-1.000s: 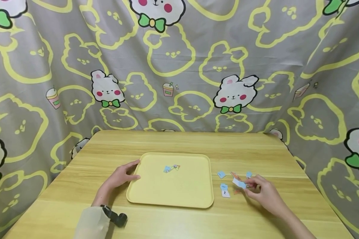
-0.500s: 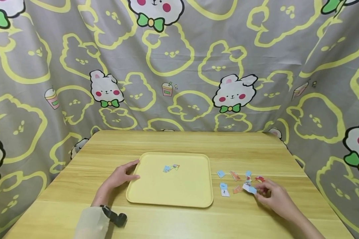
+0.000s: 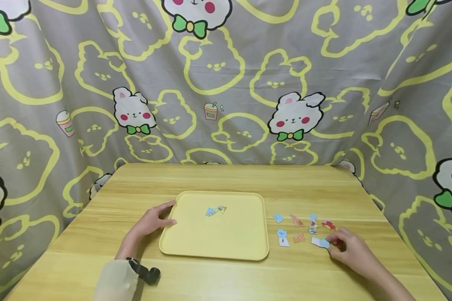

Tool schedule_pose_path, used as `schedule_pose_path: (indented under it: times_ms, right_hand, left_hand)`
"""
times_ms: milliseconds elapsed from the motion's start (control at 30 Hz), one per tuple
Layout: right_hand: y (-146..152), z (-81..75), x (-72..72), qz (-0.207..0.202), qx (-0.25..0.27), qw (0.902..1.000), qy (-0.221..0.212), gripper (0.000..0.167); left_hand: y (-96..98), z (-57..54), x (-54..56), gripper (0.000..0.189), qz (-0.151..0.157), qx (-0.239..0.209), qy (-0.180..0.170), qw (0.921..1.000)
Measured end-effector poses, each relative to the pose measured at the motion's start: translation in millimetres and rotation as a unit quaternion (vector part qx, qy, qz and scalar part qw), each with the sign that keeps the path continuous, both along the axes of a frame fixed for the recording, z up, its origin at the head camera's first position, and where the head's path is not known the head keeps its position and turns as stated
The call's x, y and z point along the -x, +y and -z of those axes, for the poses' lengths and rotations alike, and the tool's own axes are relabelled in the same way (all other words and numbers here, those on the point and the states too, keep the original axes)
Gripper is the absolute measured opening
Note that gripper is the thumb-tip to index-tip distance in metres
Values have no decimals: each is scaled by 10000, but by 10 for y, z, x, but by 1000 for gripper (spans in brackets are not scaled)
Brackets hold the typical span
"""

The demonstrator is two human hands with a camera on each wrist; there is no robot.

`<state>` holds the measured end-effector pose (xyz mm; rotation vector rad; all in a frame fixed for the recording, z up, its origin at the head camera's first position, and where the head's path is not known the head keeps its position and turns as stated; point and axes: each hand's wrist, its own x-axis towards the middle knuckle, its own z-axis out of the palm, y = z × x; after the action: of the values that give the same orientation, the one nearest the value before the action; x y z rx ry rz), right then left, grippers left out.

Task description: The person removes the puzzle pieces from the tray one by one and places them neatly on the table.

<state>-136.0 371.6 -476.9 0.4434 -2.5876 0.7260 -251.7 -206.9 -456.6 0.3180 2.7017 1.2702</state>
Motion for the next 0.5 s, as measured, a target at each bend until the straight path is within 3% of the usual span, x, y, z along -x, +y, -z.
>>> schedule_pose_path:
  times_ms: [500]
  right_hand:
    - [19, -21, -19, -126, -85, 9998, 92, 30]
  left_hand:
    - [-6, 6, 5, 73, 21, -2, 22, 10000]
